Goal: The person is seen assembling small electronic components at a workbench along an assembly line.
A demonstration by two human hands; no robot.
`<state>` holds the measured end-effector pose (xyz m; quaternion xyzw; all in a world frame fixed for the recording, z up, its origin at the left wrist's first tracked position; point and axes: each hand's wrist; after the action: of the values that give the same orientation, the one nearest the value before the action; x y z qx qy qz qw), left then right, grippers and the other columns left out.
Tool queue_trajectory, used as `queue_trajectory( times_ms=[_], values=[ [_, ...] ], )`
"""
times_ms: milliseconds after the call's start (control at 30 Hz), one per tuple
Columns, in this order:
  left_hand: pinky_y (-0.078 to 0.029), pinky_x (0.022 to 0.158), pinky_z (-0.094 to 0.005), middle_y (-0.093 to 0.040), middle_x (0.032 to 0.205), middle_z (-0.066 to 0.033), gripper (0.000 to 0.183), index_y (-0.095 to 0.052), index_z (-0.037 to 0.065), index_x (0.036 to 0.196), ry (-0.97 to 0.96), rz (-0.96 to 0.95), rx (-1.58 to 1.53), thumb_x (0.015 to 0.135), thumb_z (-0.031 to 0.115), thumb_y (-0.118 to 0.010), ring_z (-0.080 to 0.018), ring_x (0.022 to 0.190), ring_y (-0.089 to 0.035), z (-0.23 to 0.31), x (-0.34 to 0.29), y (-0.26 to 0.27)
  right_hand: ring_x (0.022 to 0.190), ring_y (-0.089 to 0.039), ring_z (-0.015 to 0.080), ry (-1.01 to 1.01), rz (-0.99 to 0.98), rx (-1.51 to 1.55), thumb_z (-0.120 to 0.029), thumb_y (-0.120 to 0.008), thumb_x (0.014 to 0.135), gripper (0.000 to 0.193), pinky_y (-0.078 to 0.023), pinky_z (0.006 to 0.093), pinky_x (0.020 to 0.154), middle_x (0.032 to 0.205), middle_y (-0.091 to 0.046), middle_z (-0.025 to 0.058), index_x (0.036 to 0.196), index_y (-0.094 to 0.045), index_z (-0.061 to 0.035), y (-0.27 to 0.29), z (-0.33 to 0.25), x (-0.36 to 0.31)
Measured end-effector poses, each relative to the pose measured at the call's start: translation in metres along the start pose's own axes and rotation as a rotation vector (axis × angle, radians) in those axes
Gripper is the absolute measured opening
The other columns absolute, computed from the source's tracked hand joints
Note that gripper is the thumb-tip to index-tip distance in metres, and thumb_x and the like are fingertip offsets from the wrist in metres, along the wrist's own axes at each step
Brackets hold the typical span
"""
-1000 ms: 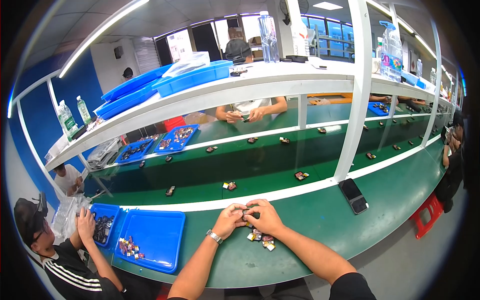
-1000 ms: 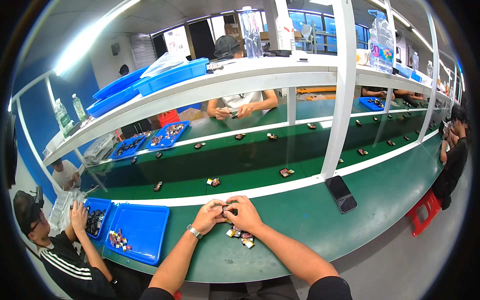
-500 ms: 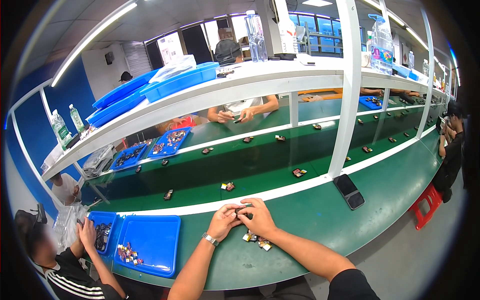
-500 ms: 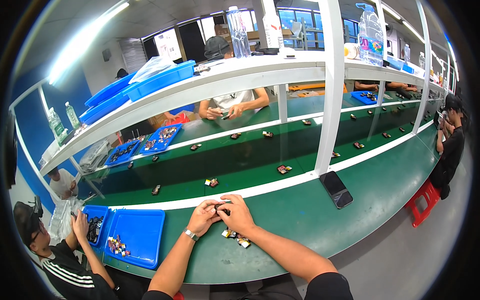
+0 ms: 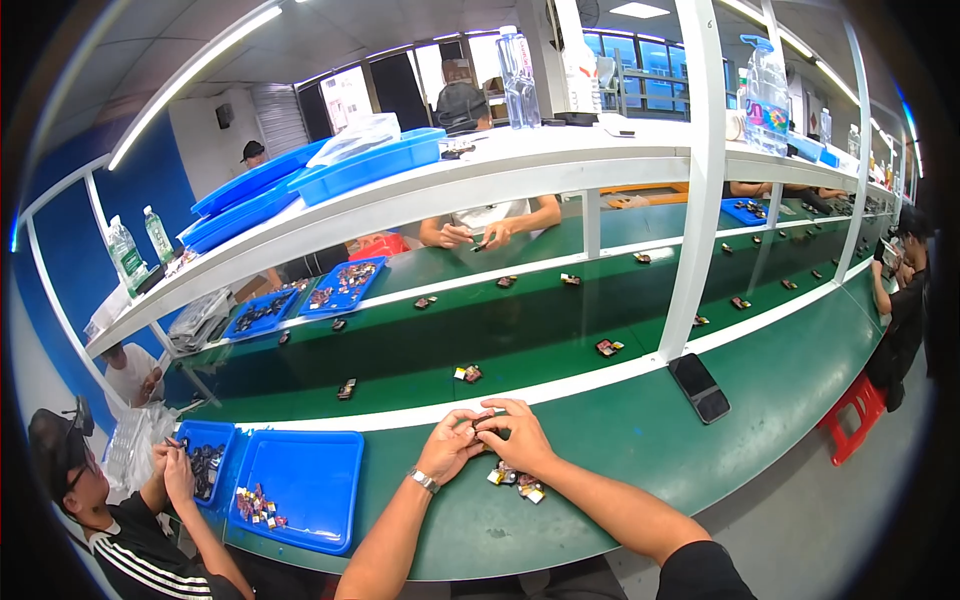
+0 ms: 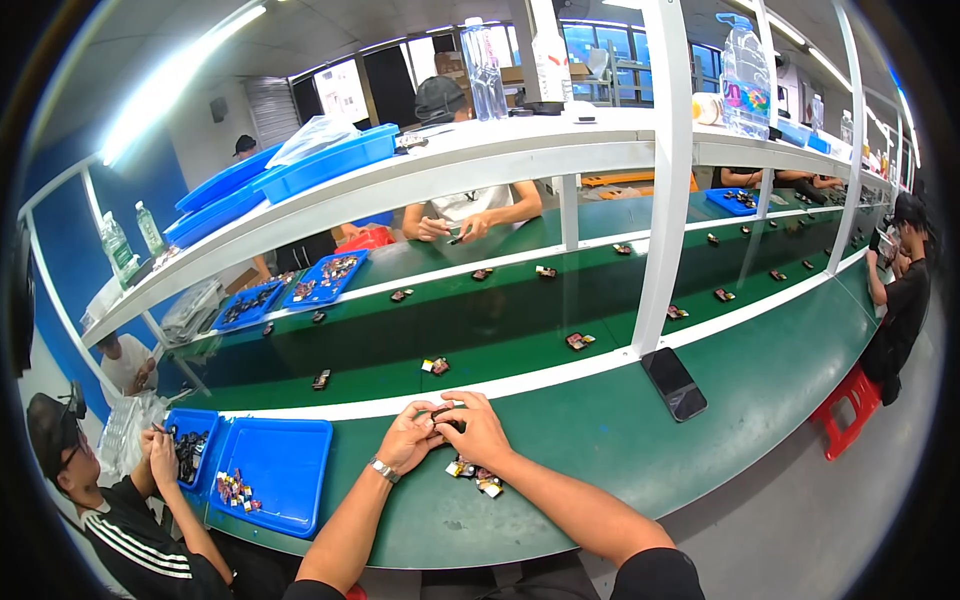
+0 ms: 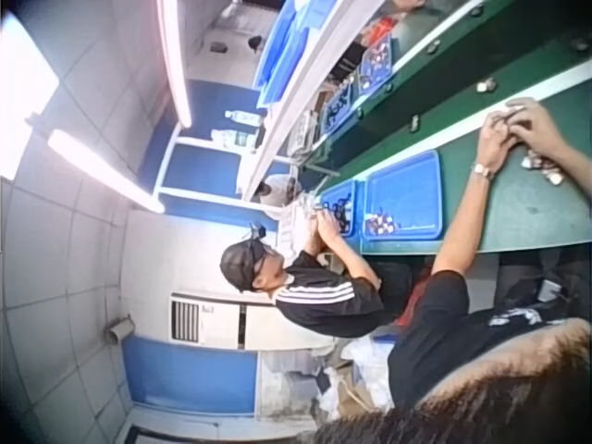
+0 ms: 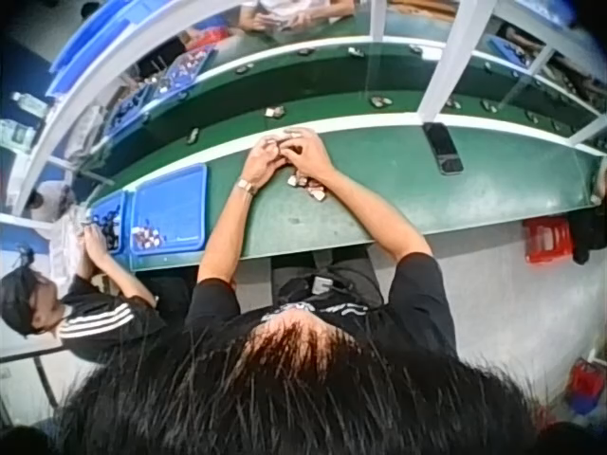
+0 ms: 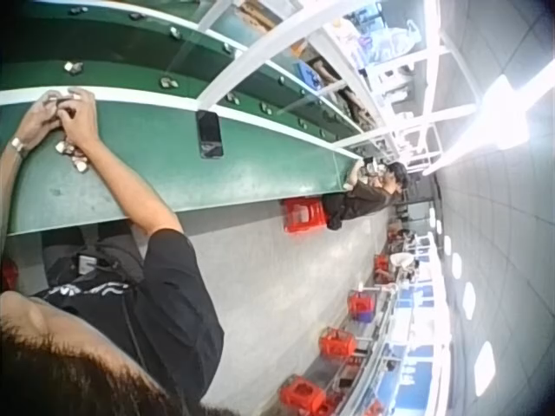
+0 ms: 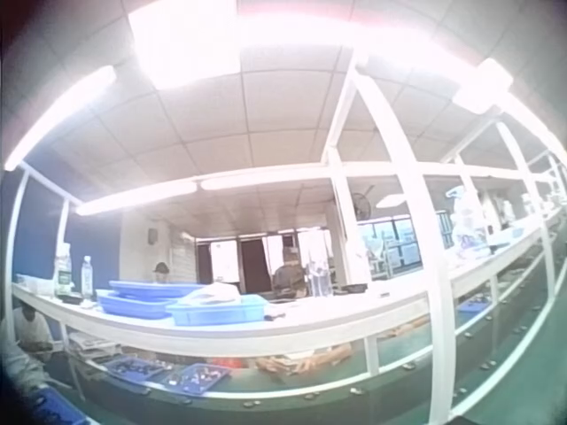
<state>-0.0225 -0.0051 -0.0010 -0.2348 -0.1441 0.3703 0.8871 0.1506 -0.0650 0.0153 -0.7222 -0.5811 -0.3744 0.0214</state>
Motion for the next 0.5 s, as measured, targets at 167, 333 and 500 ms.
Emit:
queue_trajectory(
  times_ms=[167,333,500],
  values=[
    [-0.049,0.098,-0.0377,-0.051,0.137,-0.0143,0.024,-0.048,0.008,0.118,-0.039,0.005,0.014,0.096,0.009,-0.057,-0.0212,0.116,-0.057,-0.003,0.0016,-0.0005,0.119,-0.051,0.0283,0.068,0.007,0.001,-0.011,-0.073,0.077,0.013,-0.043,0.0394,0.1,0.124,-0.061,0.0063,0.09,-0.075,-0.0097,0.0011,-0.0051,0.0022],
    [-0.049,0.098,-0.0373,-0.05,0.139,-0.0146,0.023,-0.048,0.008,0.118,-0.028,-0.011,0.014,0.096,0.008,-0.056,-0.0221,0.118,-0.055,-0.002,0.0003,0.0033,0.118,-0.052,0.0289,0.106,0.03,-0.033,-0.009,-0.074,0.076,0.014,-0.044,0.0395,0.1,0.124,-0.061,0.007,0.09,-0.075,-0.0096,-0.0011,-0.0025,0.0012],
    [-0.049,0.098,-0.0377,-0.049,0.139,-0.0156,0.024,-0.047,0.008,0.118,-0.016,0.004,0.004,0.096,0.007,-0.056,-0.0232,0.119,-0.055,-0.0037,-0.0007,0.0023,0.12,-0.051,0.0294,0.055,0.013,0.028,-0.008,-0.073,0.075,0.016,-0.042,0.0406,0.102,0.127,-0.06,0.0078,0.091,-0.075,-0.0101,-0.0028,0.0005,-0.0003]
  ],
)
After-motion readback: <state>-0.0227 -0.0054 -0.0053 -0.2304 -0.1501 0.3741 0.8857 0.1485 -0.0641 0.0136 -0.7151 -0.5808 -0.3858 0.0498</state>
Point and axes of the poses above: each hand's wrist, its own x-axis towards the middle knuckle, its own y-axis out of the back of the hand, z = x × y
